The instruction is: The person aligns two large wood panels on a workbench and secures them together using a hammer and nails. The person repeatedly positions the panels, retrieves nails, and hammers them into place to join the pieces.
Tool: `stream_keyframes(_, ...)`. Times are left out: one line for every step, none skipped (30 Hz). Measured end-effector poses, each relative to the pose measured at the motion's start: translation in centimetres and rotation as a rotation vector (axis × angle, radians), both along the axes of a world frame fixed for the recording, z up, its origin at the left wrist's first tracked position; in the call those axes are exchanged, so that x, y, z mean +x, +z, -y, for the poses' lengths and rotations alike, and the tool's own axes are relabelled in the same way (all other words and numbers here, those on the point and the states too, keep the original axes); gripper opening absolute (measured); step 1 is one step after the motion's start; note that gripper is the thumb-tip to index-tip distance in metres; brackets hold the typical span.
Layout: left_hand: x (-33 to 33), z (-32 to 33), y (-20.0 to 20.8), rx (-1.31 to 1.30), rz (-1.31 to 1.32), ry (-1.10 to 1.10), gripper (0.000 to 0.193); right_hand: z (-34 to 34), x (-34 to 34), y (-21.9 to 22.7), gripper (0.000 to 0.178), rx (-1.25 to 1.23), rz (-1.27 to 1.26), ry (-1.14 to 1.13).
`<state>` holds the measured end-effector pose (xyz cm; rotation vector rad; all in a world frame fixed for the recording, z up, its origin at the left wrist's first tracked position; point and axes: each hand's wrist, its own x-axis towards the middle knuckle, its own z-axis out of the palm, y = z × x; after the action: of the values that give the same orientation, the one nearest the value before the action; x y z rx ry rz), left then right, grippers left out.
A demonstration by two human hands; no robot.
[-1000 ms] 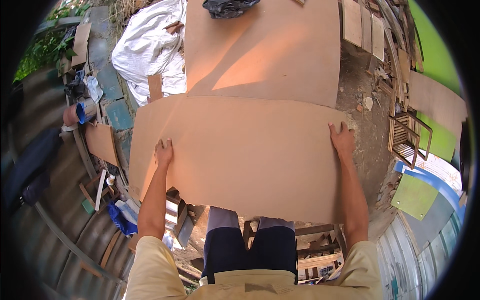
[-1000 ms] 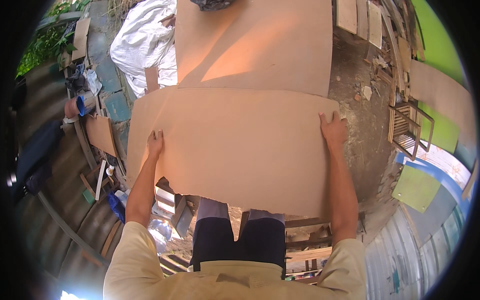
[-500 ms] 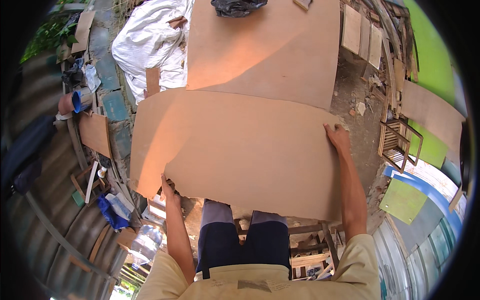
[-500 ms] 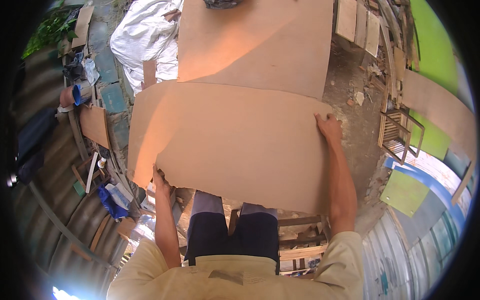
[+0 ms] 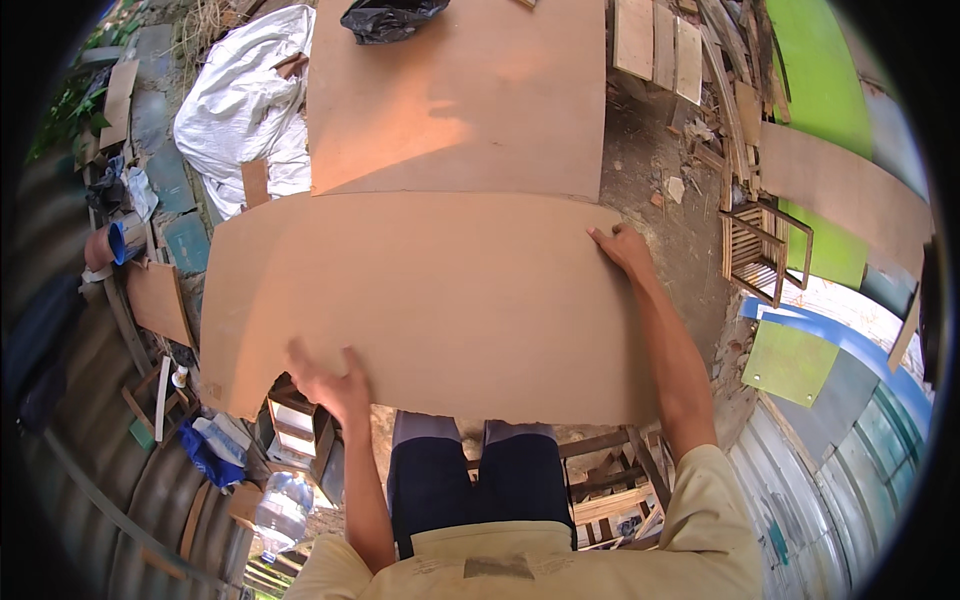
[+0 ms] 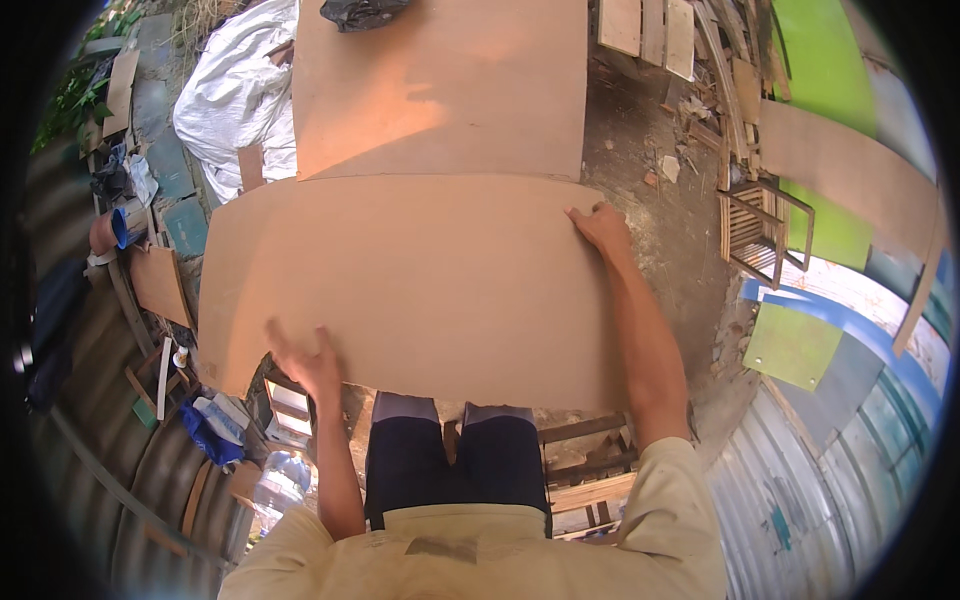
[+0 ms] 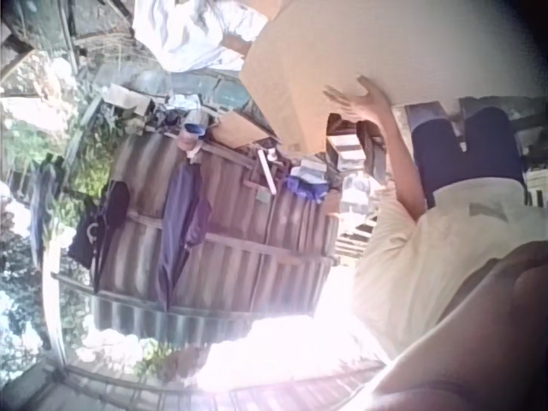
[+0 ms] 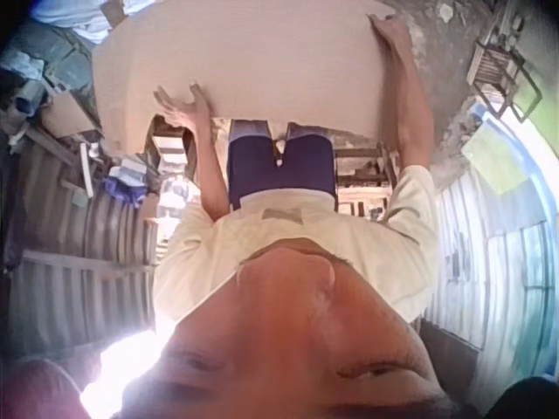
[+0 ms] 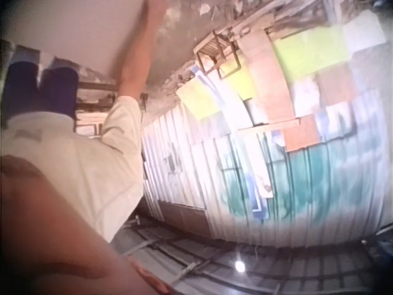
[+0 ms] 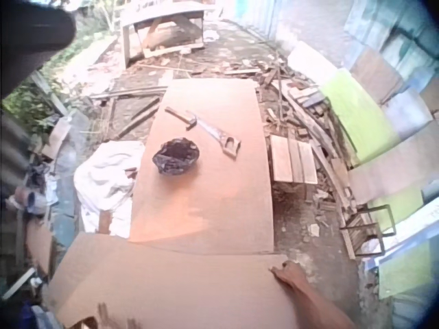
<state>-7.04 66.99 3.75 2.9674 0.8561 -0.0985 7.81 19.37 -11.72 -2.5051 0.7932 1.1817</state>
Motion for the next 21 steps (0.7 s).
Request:
stream_keyframes(0.7, 2.0, -0.8, -0.267, -0.034, -0.099, 0.078, -0.6, 0.1, 0.1, 0.088, 0.009, 0.002, 0.011)
stream_keyframes(2.1, 4.3, -2.5, -0.539, -0.056, -0.203, 0.077, -1.0, 0.9, 0.2, 0.087, 0.012, 0.016, 0.021)
stream_keyframes(3.5, 7.4, -4.0, -0.718, -0.105, -0.296, 0.073, -1.2, 1.5, 0.3, 0.086, 0.034, -0.009, 0.034)
stream_keyframes(6.3, 11.1, -3.9, -0.75, -0.26, -0.437, 0.073, -0.5, 1.7, 0.7, 0.086, 0.041, -0.038, 0.041)
stream_keyframes(7.6, 14.2, -4.8, -0.754, -0.335, -0.492, 0.077, -0.6, 2.3, 0.8, 0.085, 0.062, -0.058, 0.054)
stream_keyframes(9.2, 17.1, -5.4, -0.77, -0.445, -0.555, 0.079, -0.3, 2.5, 0.8, 0.085, 0.059, -0.053, 0.049)
stream_keyframes(10.5, 20.1, -5.7, -0.791, -0.56, -0.619, 0.081, 0.5, 2.3, 0.7, 0.085, 0.05, -0.056, 0.043)
stream_keyframes(11.3, 22.6, -6.1, -0.771, -0.618, -0.647, 0.082, 1.0, 2.4, 0.6, 0.085, 0.05, -0.057, 0.04)
stream_keyframes(12.4, 24.7, -7.2, -0.741, -0.662, -0.675, 0.083, 1.2, 3.1, 0.4, 0.085, 0.051, -0.032, 0.065)
stream_keyframes(13.6, 26.0, -8.2, -0.705, -0.709, -0.692, 0.084, 1.1, 3.4, 0.2, 0.085, 0.059, -0.01, 0.097)
stream_keyframes(14.3, 27.2, -9.1, -0.705, -0.727, -0.643, 0.083, 1.3, 2.7, 0.4, 0.085, 0.064, -0.005, 0.124)
stream_keyframes(15.2, 28.5, -9.9, -0.706, -0.743, -0.592, 0.081, 1.5, 2.3, 0.6, 0.084, 0.075, -0.021, 0.124)
stream_keyframes(16.1, 29.5, -10.8, -0.701, -0.752, -0.533, 0.08, 1.1, 2.5, 0.7, 0.084, 0.092, -0.03, 0.131)
stream_keyframes(16.4, 30.3, -11.7, -0.682, -0.754, -0.481, 0.079, 0.8, 2.7, 0.7, 0.084, 0.108, -0.038, 0.139)
stream_keyframes(16.4, 30.9, -12.6, -0.668, -0.756, -0.426, 0.078, 1.0, 1.9, 0.1, 0.084, 0.136, 0.001, 0.137)
stream_keyframes(16.7, 31.4, -13.4, -0.648, -0.751, -0.358, 0.077, 1.1, 1.3, -1.1, 0.084, 0.174, 0.044, 0.146)
stream_keyframes(17.5, 32.1, -14.2, -0.593, -0.752, -0.336, 0.076, 1.5, 1.1, -1.6, 0.08, 0.23, 0.067, 0.148)
stream_keyframes(17.3, 33.1, -14.7, -0.546, -0.771, -0.314, 0.076, 2.3, 0.2, -1.4, 0.076, 0.281, 0.071, 0.143)
stream_keyframes(16.8, 33.7, -15.0, -0.496, -0.8, -0.287, 0.075, 2.5, -0.5, -1.2, 0.074, 0.325, 0.067, 0.087)
stream_keyframes(16.4, 34.2, -15.1, -0.469, -0.772, -0.288, 0.075, 2.6, -0.7, -1.1, 0.071, 0.364, 0.069, 0.028)
stream_keyframes(15.7, 34.6, -15.2, -0.439, -0.747, -0.286, 0.075, 2.9, -0.4, -1.2, 0.069, 0.404, 0.066, -0.032)
